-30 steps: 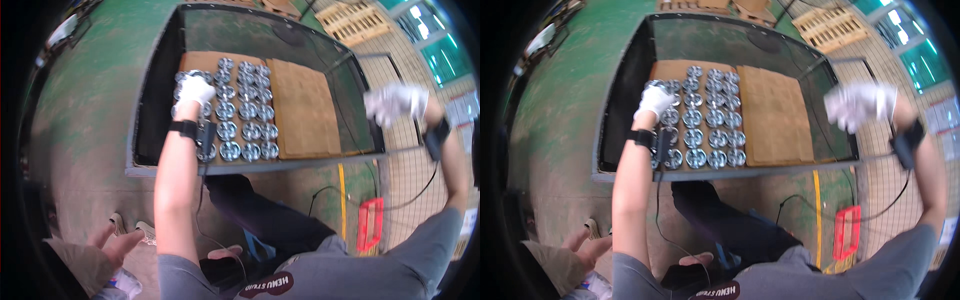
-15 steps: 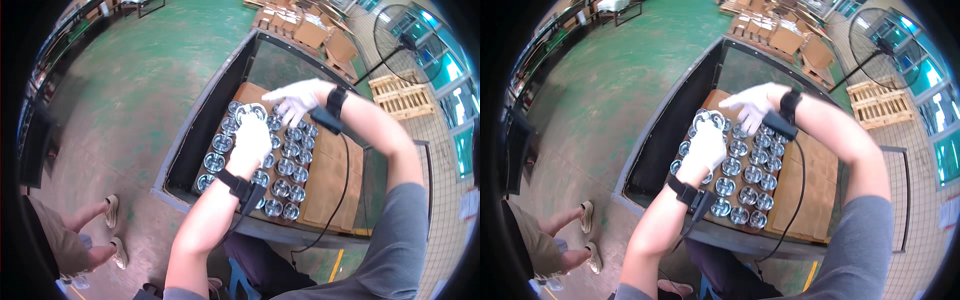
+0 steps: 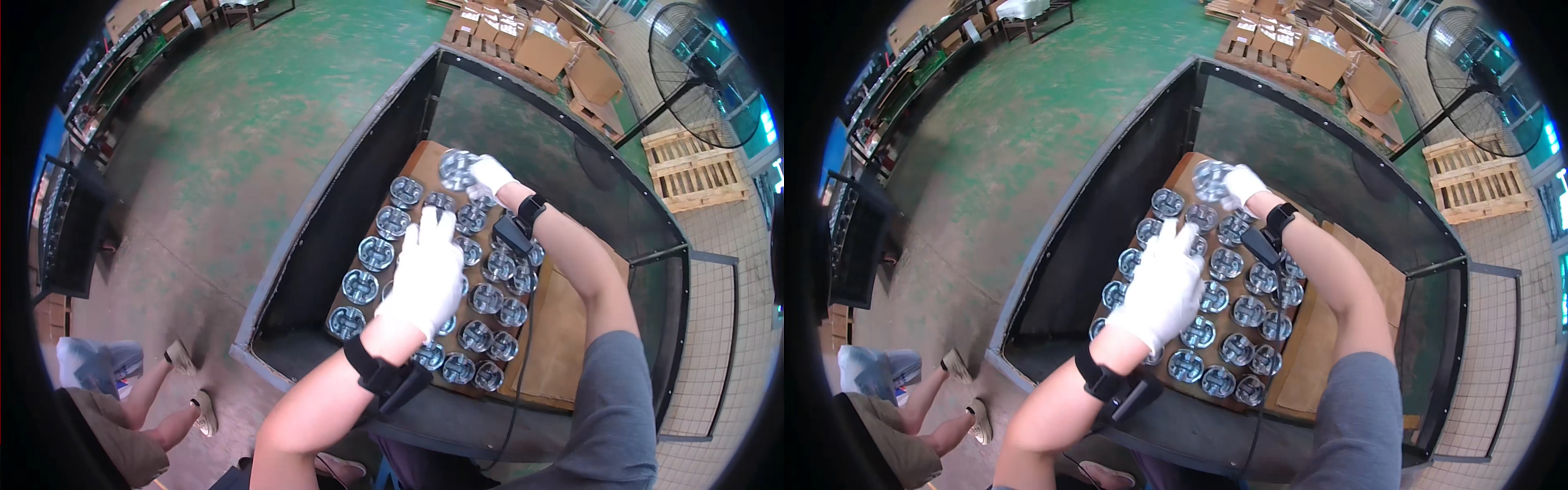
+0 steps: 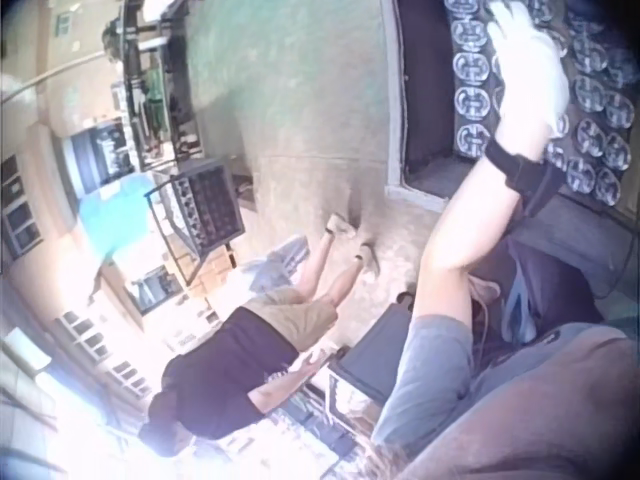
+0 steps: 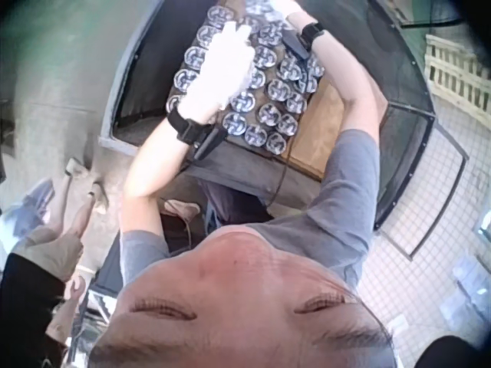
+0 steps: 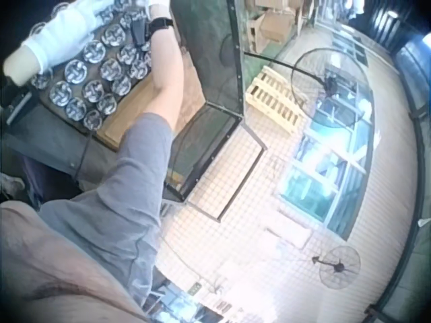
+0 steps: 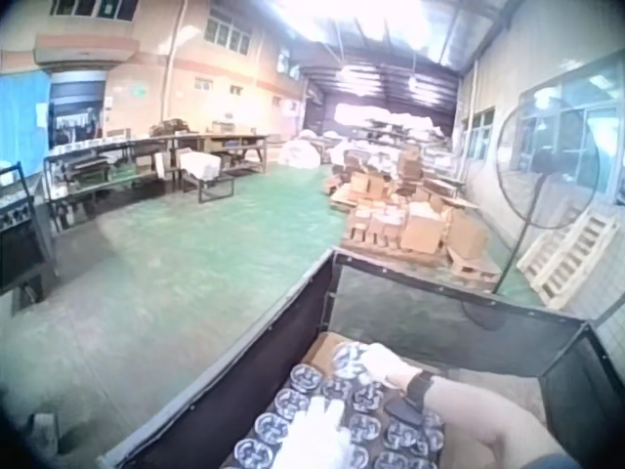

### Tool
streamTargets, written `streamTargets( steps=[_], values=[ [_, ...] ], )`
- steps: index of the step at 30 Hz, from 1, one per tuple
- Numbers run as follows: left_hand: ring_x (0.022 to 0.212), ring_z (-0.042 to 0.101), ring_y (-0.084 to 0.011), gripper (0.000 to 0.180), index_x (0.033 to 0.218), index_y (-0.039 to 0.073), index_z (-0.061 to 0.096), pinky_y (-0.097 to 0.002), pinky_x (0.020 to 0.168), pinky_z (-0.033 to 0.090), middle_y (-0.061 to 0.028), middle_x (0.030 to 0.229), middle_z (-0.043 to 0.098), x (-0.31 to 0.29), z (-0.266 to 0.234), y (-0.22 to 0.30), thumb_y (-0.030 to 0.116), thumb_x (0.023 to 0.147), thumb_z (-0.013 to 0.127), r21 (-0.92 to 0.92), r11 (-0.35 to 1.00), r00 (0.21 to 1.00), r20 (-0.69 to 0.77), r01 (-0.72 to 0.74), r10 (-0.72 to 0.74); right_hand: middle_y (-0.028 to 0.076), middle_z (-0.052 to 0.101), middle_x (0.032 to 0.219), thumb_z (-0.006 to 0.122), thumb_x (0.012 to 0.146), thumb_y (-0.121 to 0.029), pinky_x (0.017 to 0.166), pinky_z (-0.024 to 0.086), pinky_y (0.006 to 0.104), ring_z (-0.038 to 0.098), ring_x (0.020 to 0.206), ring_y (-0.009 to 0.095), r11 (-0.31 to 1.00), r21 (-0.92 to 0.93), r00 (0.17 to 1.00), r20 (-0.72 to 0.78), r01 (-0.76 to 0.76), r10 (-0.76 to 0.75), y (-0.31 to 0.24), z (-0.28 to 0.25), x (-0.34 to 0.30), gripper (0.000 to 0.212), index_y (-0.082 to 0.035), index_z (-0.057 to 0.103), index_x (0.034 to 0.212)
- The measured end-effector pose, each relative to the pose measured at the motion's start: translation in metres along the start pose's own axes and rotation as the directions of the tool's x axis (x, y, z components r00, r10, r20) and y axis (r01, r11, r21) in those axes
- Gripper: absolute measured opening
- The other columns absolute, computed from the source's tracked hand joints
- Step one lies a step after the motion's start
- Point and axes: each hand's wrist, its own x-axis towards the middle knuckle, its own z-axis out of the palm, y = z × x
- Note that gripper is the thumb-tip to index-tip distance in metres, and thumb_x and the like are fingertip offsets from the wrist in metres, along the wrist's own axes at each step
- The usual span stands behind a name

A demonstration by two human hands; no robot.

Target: Sort and arrange metal engine pistons into batches inside a storage bin.

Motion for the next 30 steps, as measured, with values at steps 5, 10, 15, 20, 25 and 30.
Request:
streamTargets(
  steps=[5, 10, 15, 20, 25, 30],
  values=[
    [0.125, 0.048, -0.0411, 0.024, 0.093, -0.002, 0.069, -0.0492, 0.104, 0.038, -0.0228, 0.126, 0.056, -0.017, 0.017, 0.015, 0.017, 0.079, 0.066, 0.109, 0.991, 0.992, 0.115, -0.071, 0.059, 0.013, 0.067, 0.086, 0.047, 0.094, -0.005, 0.038, 0.047, 0.0344, 0.067, 0.059, 0.022, 0.991, 0.007, 0.822, -0.559, 0.131, -0.105, 0.073, -0.024, 0.080, 0.017, -0.002, 0.061, 0.102],
    [0.122, 0.052, -0.0429, 0.028, 0.097, -0.006, 0.068, -0.0523, 0.105, 0.040, -0.0258, 0.123, 0.058, -0.019, 0.010, 0.029, 0.017, 0.083, 0.062, 0.058, 0.987, 0.956, 0.263, -0.148, 0.128, 0.020, 0.071, 0.091, 0.052, 0.087, -0.007, 0.067, 0.057, 0.0416, 0.072, 0.078, 0.030, 0.947, -0.303, 0.702, -0.650, 0.111, -0.290, 0.130, -0.023, 0.143, 0.022, -0.001, 0.068, 0.102],
    [0.123, 0.051, -0.0444, 0.029, 0.095, -0.007, 0.067, -0.0515, 0.104, 0.040, -0.0285, 0.122, 0.058, -0.021, 0.006, 0.031, 0.019, 0.083, 0.063, 0.081, 0.984, 0.945, 0.299, -0.161, 0.130, 0.023, 0.070, 0.103, 0.054, 0.092, -0.014, 0.081, 0.055, 0.0454, 0.068, 0.098, 0.039, 0.871, -0.491, 0.661, -0.665, -0.037, -0.347, 0.147, 0.004, 0.175, 0.021, -0.003, 0.069, 0.101],
    [0.123, 0.051, -0.0441, 0.031, 0.095, -0.008, 0.067, -0.0515, 0.103, 0.041, -0.0291, 0.123, 0.057, -0.025, 0.014, 0.032, 0.021, 0.083, 0.065, 0.049, 0.983, 0.937, 0.312, -0.179, 0.155, 0.022, 0.069, 0.111, 0.053, 0.094, -0.016, 0.089, 0.053, 0.0455, 0.065, 0.107, 0.040, 0.845, -0.505, 0.638, -0.712, -0.175, -0.293, 0.159, 0.000, 0.158, 0.026, -0.003, 0.067, 0.113],
    [0.115, 0.054, -0.0408, 0.028, 0.090, -0.004, 0.070, -0.0495, 0.097, 0.043, -0.0233, 0.112, 0.060, -0.034, 0.009, 0.039, 0.022, 0.081, 0.066, 0.080, 0.982, 0.936, 0.325, -0.170, 0.136, 0.023, 0.067, 0.117, 0.056, 0.091, -0.018, 0.094, 0.051, 0.0446, 0.063, 0.111, 0.039, 0.797, -0.584, 0.649, -0.668, -0.154, -0.364, 0.141, -0.012, 0.115, 0.034, -0.003, 0.066, 0.120],
    [0.074, 0.065, -0.0381, 0.019, 0.075, 0.001, 0.068, -0.0483, 0.069, 0.054, -0.0209, 0.077, 0.065, -0.009, 0.007, -0.002, 0.017, 0.082, 0.061, 0.078, 0.997, 0.959, 0.284, -0.012, -0.011, 0.022, 0.068, 0.114, 0.054, 0.089, -0.021, 0.091, 0.051, 0.0434, 0.064, 0.106, 0.039, 0.793, -0.592, 0.762, -0.446, 0.142, -0.470, 0.118, -0.045, 0.026, 0.032, -0.003, 0.067, 0.112]
  ],
)
